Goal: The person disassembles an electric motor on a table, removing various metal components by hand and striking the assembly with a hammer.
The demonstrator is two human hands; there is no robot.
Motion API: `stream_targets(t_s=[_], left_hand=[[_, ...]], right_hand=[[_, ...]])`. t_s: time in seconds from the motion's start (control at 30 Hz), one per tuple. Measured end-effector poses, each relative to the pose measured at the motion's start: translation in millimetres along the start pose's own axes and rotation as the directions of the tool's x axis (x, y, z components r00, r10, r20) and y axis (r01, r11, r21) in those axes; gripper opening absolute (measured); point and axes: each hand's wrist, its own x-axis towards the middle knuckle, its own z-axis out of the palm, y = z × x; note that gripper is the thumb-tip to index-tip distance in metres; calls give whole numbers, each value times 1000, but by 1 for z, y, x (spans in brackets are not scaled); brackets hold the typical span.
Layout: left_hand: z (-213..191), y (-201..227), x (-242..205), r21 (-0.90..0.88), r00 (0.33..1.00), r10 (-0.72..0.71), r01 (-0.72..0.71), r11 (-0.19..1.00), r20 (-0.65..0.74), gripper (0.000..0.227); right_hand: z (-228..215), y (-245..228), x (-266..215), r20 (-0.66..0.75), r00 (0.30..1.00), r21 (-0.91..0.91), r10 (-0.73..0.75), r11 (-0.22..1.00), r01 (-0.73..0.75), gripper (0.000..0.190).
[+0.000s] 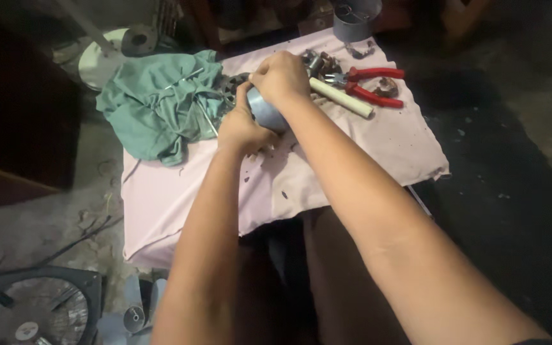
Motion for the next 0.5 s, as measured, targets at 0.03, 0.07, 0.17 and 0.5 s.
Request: stream_targets(t_s=[0.03,0.07,0.17,0.5], left_hand=[[2,-2,2,15,1000,-18,18,1000,6,120],[5,-6,5,5,1000,-18,18,1000,17,120],[9,-21,26,20,999,38,-37,999,-7,119],[11,-11,23,148,1000,-7,9,989,-16,121]], right_hand=[[-2,0,-5,-55,994,-44,-96,995,93,16],[-6,0,-12,-101,976,-90,-193,979,184,17],[-20,-3,-50,-193,880,-165,-435,898,408,8],[-35,-9,-58,-121,924,-114,-364,929,351,12]])
